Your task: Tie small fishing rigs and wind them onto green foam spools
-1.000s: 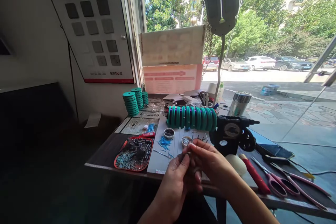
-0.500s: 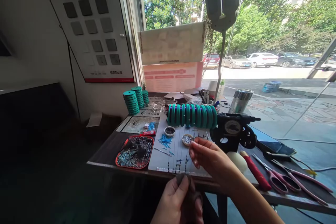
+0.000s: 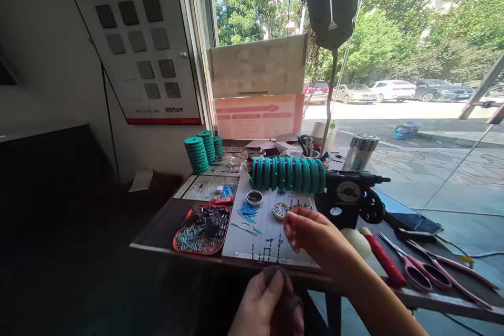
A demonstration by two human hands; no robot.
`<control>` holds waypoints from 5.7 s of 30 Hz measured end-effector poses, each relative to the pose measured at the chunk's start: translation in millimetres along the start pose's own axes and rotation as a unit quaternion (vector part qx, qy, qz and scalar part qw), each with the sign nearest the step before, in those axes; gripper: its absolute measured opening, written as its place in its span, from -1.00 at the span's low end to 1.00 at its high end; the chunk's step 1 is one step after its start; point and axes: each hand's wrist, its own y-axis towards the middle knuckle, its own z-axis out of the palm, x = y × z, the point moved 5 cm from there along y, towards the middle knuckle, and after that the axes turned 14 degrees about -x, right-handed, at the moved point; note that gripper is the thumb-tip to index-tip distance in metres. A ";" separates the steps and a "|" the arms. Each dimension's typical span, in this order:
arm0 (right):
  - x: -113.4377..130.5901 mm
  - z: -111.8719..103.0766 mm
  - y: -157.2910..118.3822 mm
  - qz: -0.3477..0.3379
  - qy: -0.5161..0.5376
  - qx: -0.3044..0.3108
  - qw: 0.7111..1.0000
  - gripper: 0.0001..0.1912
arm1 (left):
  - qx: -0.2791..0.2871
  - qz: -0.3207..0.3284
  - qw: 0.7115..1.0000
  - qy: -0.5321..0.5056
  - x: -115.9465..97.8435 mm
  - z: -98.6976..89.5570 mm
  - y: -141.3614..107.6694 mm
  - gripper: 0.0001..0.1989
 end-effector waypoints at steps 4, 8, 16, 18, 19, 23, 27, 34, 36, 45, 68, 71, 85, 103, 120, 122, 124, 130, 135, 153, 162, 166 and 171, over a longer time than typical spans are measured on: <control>10.7 0.6 2.5 -0.046 -0.056 -0.025 0.997 -0.73 | 0.003 -0.008 1.000 0.027 -3.1 2.4 -2.5 -0.62; 29.8 0.5 11.4 -0.122 -0.172 -0.032 0.977 -0.73 | 0.045 0.089 0.989 0.106 -21.6 9.7 1.6 -0.72; 38.7 -5.4 17.1 -0.103 -0.215 -0.039 0.970 -0.75 | 0.108 0.212 0.967 0.095 -64.9 53.7 22.7 -0.78; 37.1 -4.2 17.7 -0.093 -0.195 -0.035 0.976 -0.73 | 0.069 0.205 0.973 0.075 -69.4 60.1 29.4 -0.77; 36.4 -4.2 18.6 -0.086 -0.177 -0.039 0.980 -0.72 | 0.049 0.198 0.976 0.077 -70.4 61.9 32.1 -0.76; 36.3 -5.5 22.8 -0.083 -0.103 -0.067 0.989 -0.69 | 0.009 0.194 0.976 0.094 -72.7 64.7 36.8 -0.71; 37.8 -3.5 24.0 -0.095 -0.091 -0.058 0.990 -0.74 | -0.006 0.210 0.973 0.093 -73.9 66.0 39.5 -0.71; 35.0 -3.7 25.7 -0.082 -0.049 -0.044 0.994 -0.78 | -0.019 0.289 0.954 0.073 -75.2 67.2 41.8 -0.77; 33.4 -3.2 25.8 -0.070 -0.047 -0.032 0.996 -0.77 | -0.028 0.341 0.936 0.080 -75.8 65.8 39.2 -0.78; 38.5 0.0 24.7 -0.044 0.013 -0.030 0.999 -0.81 | -0.018 0.283 0.958 0.046 -60.2 61.9 29.4 -0.85; 38.6 -1.5 27.0 -0.074 -0.024 -0.043 0.996 -0.77 | -0.043 0.015 0.998 -0.049 -31.1 35.5 8.4 -0.86; 38.4 -2.3 27.0 -0.073 -0.025 -0.046 0.996 -0.77 | -0.053 -0.004 0.997 -0.049 -28.1 33.6 8.3 -0.86; 38.2 -3.6 28.6 -0.077 -0.027 -0.045 0.996 -0.76 | -0.049 -0.012 0.997 -0.051 -25.8 32.2 7.3 -0.86; 39.8 -3.0 27.0 -0.087 -0.037 -0.059 0.994 -0.76 | -0.026 -0.036 0.996 -0.081 -17.1 21.3 6.8 -0.83; 40.7 -2.4 25.6 -0.085 -0.037 -0.060 0.994 -0.77 | -0.073 -0.062 0.993 -0.065 -14.4 14.5 3.7 -0.88; 40.9 -2.3 25.4 -0.086 -0.035 -0.059 0.994 -0.77 | -0.077 -0.067 0.993 -0.058 -15.2 14.6 2.2 -0.87; 40.8 -2.5 25.5 -0.086 -0.037 -0.061 0.994 -0.78 | -0.081 -0.072 0.992 -0.057 -15.9 14.3 1.0 -0.85; 40.6 -2.9 25.7 -0.087 -0.039 -0.063 0.993 -0.78 | -0.066 -0.063 0.994 -0.063 -13.1 11.0 1.5 -0.85; 39.7 -3.7 27.0 -0.082 -0.040 -0.059 0.994 -0.77 | -0.050 -0.071 0.994 -0.067 -10.6 9.9 2.4 -0.87; 41.0 -3.9 26.2 -0.089 -0.044 -0.071 0.993 -0.76 | -0.055 -0.116 0.987 -0.094 -7.9 5.5 5.8 -0.78; 38.3 -6.4 30.9 -0.080 -0.040 -0.061 0.994 -0.77 | -0.049 -0.109 0.989 -0.088 -5.6 6.2 5.5 -0.81; 39.2 -5.9 29.8 -0.084 -0.042 -0.063 0.994 -0.77 | -0.035 -0.065 0.995 -0.063 -6.0 5.1 8.6 -0.92; 39.7 -5.6 29.7 -0.085 -0.045 -0.068 0.993 -0.77 | -0.022 0.003 0.999 -0.042 -12.9 4.5 12.8 -0.87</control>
